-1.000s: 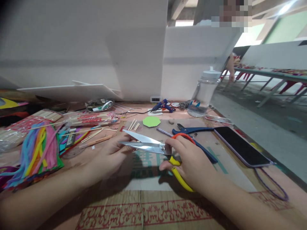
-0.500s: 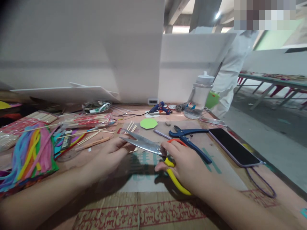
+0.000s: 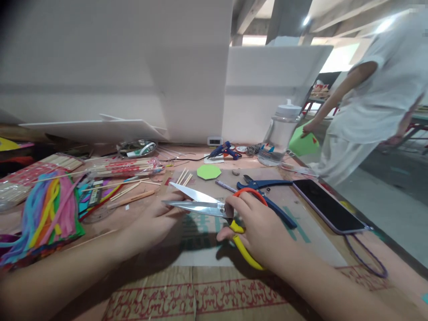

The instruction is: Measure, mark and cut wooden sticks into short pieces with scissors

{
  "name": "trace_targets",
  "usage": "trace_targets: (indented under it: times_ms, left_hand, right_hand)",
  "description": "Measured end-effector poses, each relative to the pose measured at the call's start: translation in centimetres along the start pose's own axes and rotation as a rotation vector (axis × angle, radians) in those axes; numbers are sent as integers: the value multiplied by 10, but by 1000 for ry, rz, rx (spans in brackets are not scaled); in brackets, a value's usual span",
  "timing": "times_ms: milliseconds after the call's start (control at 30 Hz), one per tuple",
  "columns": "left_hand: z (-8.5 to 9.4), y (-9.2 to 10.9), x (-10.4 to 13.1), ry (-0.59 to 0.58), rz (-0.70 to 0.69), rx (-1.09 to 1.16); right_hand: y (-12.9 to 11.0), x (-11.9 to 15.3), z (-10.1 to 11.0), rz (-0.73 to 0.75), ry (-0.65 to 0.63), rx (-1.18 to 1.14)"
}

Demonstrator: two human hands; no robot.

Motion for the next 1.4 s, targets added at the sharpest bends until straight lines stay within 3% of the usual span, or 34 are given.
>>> trace_targets:
  times_ms: [433, 667, 800, 867, 1133, 1300, 1400]
  left_hand:
    - [-2, -3, -2, -15, 57, -11]
    - [5, 4, -5, 13, 42, -47]
    - [10, 2, -7, 144, 106, -106]
    - [10, 2, -8, 151, 93, -134]
    - [12, 4, -3, -6, -29, 16]
    - [9, 5, -3, 88, 154, -10]
    - [7, 6, -3, 56, 153, 64]
  right_hand:
    - [2, 7, -2, 6, -38, 63]
    - [17, 5, -2, -331, 31, -24]
    - [22, 2, -4, -427, -10, -88]
    - [23, 2, -6, -426, -34, -112]
    - [21, 8, -11, -398, -61, -136]
    - [19, 3, -8, -428, -45, -175]
    - [18, 1, -8, -450, -47, -197]
Point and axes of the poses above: each hand's wrist, its own x-axis away from the middle knuckle, its own z-axis out of the back of the hand, y = z × x, the point moved 1 cm from there along -x, towards the middle knuckle, and after that the axes turned 12 degrees about z, right-handed, at the moved point
